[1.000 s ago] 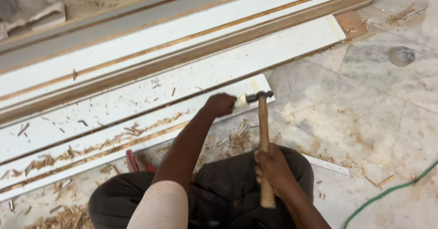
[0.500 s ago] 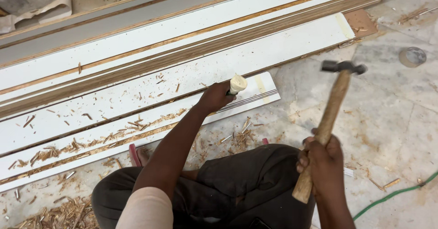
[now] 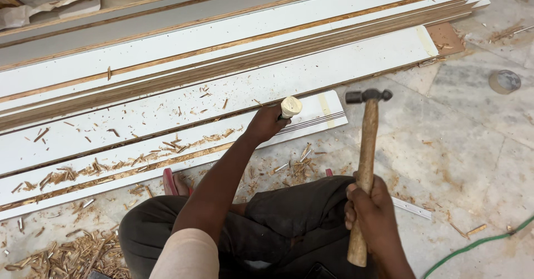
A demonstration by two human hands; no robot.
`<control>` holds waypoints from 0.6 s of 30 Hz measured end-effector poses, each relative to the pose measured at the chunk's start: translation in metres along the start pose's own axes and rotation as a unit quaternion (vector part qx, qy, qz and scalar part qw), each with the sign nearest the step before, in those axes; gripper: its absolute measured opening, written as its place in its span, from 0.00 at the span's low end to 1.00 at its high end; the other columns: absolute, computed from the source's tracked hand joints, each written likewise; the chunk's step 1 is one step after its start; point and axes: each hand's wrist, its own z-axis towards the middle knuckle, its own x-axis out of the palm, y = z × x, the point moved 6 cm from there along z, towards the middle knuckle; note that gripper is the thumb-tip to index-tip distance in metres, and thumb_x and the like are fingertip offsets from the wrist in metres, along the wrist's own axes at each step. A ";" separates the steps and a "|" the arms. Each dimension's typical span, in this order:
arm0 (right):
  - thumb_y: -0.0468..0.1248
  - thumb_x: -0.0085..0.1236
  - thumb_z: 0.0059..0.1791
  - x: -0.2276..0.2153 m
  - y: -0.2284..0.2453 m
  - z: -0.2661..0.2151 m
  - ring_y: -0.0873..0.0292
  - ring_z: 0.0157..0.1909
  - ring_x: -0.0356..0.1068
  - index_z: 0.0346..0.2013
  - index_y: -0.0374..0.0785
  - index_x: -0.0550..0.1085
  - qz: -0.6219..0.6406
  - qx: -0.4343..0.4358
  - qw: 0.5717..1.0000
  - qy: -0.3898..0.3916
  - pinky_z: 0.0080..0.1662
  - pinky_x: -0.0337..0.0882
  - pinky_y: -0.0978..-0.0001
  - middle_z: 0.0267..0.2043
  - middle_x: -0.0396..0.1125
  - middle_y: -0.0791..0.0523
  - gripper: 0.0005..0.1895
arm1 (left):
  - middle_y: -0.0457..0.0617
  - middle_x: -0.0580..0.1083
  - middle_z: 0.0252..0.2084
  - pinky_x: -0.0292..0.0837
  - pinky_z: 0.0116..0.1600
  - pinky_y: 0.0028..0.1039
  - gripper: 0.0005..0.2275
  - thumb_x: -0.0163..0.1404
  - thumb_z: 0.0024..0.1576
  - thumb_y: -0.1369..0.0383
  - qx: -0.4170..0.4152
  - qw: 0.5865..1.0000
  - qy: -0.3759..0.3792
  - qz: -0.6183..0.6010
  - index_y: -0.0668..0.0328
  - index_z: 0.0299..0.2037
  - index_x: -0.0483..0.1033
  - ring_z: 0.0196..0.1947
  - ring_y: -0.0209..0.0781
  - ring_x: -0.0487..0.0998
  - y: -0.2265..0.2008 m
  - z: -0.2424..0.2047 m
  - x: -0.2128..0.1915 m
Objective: The person uses a chisel and hammer to carve a groove along the edge of a long white wooden plank. They repeatedly strike the chisel to remove wood shavings and shape the plank.
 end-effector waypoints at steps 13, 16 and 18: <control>0.30 0.46 0.53 0.017 0.095 -0.045 0.66 0.20 0.61 0.58 0.28 0.60 -0.140 -0.264 0.954 -0.037 0.22 0.65 0.72 0.30 0.65 0.55 0.19 | 0.56 0.80 0.37 0.75 0.46 0.38 0.12 0.61 0.54 0.66 -0.021 0.999 -0.028 -0.032 0.62 0.44 0.78 0.38 0.51 0.82 0.009 0.001 0.000; 0.31 0.47 0.51 0.028 0.081 -0.035 0.66 0.18 0.62 0.56 0.30 0.60 -0.184 -0.245 0.950 -0.061 0.21 0.65 0.71 0.26 0.65 0.55 0.19 | 0.56 0.80 0.36 0.75 0.46 0.39 0.12 0.61 0.53 0.66 -0.015 0.999 -0.034 -0.022 0.62 0.44 0.78 0.38 0.53 0.82 0.008 0.003 0.000; 0.32 0.47 0.51 0.042 0.057 -0.023 0.66 0.16 0.64 0.56 0.32 0.61 -0.230 -0.196 0.953 -0.025 0.21 0.66 0.71 0.19 0.65 0.55 0.19 | 0.56 0.80 0.36 0.75 0.45 0.40 0.12 0.61 0.52 0.66 0.001 0.999 -0.043 -0.019 0.62 0.43 0.78 0.38 0.53 0.82 0.005 0.003 -0.002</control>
